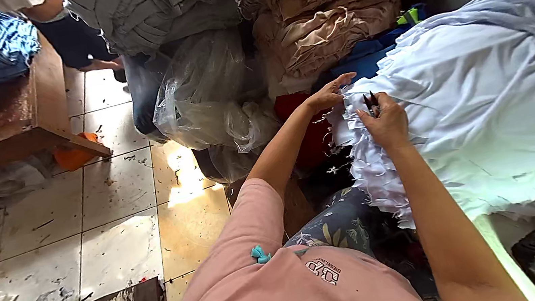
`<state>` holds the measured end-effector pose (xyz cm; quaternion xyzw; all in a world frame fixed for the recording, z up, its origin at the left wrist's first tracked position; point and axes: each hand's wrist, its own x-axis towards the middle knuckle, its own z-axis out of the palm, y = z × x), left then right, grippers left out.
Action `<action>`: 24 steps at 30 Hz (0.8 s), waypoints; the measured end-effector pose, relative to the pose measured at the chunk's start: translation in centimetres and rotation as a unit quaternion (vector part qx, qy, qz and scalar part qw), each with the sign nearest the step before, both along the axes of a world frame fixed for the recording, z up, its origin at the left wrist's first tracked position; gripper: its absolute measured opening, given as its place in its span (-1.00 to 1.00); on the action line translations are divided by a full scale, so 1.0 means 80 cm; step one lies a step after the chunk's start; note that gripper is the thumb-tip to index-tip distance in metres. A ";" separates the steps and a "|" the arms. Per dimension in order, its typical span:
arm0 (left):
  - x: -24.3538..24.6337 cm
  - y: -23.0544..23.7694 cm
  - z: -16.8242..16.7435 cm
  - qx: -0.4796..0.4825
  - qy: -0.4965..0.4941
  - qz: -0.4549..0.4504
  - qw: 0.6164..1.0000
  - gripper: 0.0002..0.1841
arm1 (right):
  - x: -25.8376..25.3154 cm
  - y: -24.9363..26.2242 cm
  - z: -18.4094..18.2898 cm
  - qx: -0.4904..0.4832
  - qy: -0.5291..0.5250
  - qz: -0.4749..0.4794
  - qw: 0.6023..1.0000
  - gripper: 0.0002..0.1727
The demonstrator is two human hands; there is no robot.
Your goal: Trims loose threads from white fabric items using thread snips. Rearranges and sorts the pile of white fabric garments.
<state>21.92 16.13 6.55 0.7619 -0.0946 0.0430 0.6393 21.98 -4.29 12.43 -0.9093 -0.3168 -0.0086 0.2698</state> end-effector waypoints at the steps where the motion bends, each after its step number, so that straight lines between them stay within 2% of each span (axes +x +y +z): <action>1: 0.001 -0.002 0.003 -0.009 0.012 -0.005 1.000 -0.24 | 0.000 0.001 -0.001 0.001 -0.002 0.000 1.000 -0.56; 3: 0.001 -0.008 0.010 0.023 -0.005 0.015 1.000 -0.41 | 0.000 0.001 -0.003 0.006 -0.009 0.000 1.000 -0.57; 5: 0.001 -0.008 0.024 0.168 -0.024 0.048 0.984 -0.56 | -0.003 0.000 -0.006 0.013 -0.024 -0.001 1.000 -0.59; 7: -0.004 -0.010 0.046 0.344 -0.002 0.068 0.936 -0.65 | -0.005 -0.001 -0.009 0.033 -0.043 0.001 0.999 -0.62; 9: -0.019 -0.017 0.073 0.435 0.048 0.078 0.896 -0.66 | -0.006 -0.004 -0.015 0.065 -0.060 0.008 0.996 -0.63; 11: -0.039 -0.023 0.092 0.448 0.072 0.086 0.887 -0.65 | -0.008 -0.009 -0.019 0.107 -0.073 0.015 0.991 -0.63; 15: -0.085 -0.049 0.102 0.406 0.046 0.099 0.907 -0.72 | -0.014 -0.026 -0.024 0.197 -0.099 0.048 0.974 -0.65; 19: -0.108 -0.111 0.083 0.408 0.039 0.109 0.906 -0.72 | -0.021 -0.036 -0.009 0.285 -0.130 0.091 0.945 -0.65; 21: -0.108 -0.132 0.061 0.394 0.011 0.145 0.908 -0.73 | -0.019 -0.036 0.005 0.251 -0.098 0.121 0.955 -0.61; 24: -0.113 -0.138 0.056 0.383 0.055 0.179 0.905 -0.70 | -0.002 -0.037 0.003 0.141 0.037 0.115 0.983 -0.59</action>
